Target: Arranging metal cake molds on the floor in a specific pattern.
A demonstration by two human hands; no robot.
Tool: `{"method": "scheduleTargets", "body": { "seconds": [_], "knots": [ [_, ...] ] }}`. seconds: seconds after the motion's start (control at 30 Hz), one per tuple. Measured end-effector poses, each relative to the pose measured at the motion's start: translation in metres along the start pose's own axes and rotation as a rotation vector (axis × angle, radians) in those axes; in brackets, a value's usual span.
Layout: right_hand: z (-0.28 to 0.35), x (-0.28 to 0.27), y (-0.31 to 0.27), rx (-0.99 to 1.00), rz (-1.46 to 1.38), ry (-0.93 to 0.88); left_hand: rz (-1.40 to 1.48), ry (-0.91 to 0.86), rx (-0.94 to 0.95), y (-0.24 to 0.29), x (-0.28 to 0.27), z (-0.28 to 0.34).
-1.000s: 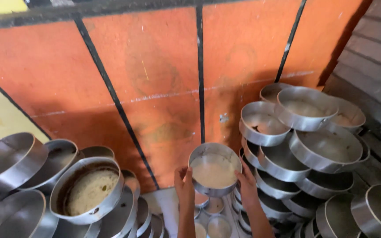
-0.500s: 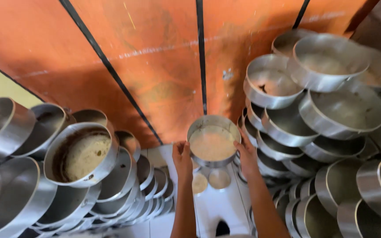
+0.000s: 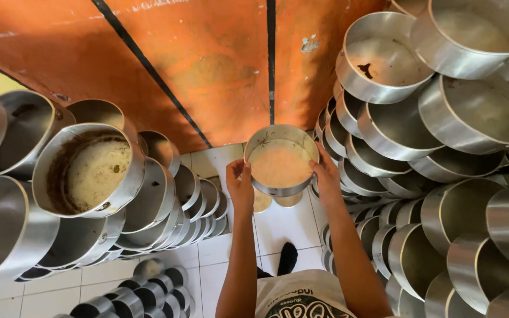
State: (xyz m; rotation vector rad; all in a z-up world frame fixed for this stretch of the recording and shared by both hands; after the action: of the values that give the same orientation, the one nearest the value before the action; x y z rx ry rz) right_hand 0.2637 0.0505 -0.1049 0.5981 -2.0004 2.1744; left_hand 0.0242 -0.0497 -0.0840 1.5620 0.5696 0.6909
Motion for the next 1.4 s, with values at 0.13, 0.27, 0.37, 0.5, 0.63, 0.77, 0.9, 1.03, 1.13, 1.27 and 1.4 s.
{"method": "scheduleTargets", "body": {
  "seconds": [0.13,0.27,0.37,0.5,0.63,0.77,0.9,1.03,1.13,1.27,1.4],
  "knots": [
    [0.003,0.005,0.004,0.068,0.047,0.016,-0.030,0.012,-0.039,-0.009,-0.006,-0.002],
    [0.009,0.014,0.008,0.052,0.037,-0.001,-0.031,0.018,-0.008,-0.025,-0.019,-0.001],
    [0.007,0.017,0.013,0.039,0.051,0.017,-0.048,0.011,0.015,-0.028,-0.021,-0.008],
    [0.002,0.016,0.029,0.051,0.027,0.038,-0.055,0.015,0.015,-0.027,-0.022,-0.013],
    [0.011,0.019,0.035,0.098,0.022,0.076,-0.081,-0.027,0.004,-0.036,-0.030,-0.017],
    [0.019,0.026,0.041,0.039,0.088,0.091,-0.168,-0.055,-0.015,-0.060,-0.036,-0.024],
    [0.027,0.035,0.050,0.036,0.139,0.119,-0.188,-0.060,-0.077,-0.079,-0.041,-0.024],
    [0.028,0.049,0.049,0.136,0.164,0.104,-0.210,-0.079,-0.080,-0.082,-0.044,-0.027],
    [0.023,0.049,0.062,0.076,0.209,0.037,-0.230,-0.077,-0.069,-0.084,-0.043,-0.027],
    [0.012,0.040,0.082,0.055,0.189,0.030,-0.221,-0.081,-0.076,-0.093,-0.040,-0.033],
    [-0.002,0.016,0.112,0.002,0.221,-0.005,-0.324,-0.095,0.007,-0.147,-0.035,-0.043]
  ]
}}
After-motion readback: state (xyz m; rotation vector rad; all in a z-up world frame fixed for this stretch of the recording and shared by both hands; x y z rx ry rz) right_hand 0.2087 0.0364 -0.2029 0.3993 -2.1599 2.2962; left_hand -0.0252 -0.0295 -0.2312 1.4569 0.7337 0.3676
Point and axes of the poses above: each hand's wrist, its own z-axis away from the middle knuckle, its own x-axis out of the palm, y = z × x, the point moved 6 cm from there along -z, towards the middle knuckle, and after that the axes turned 1 degree about z, right-handed, at the moved point
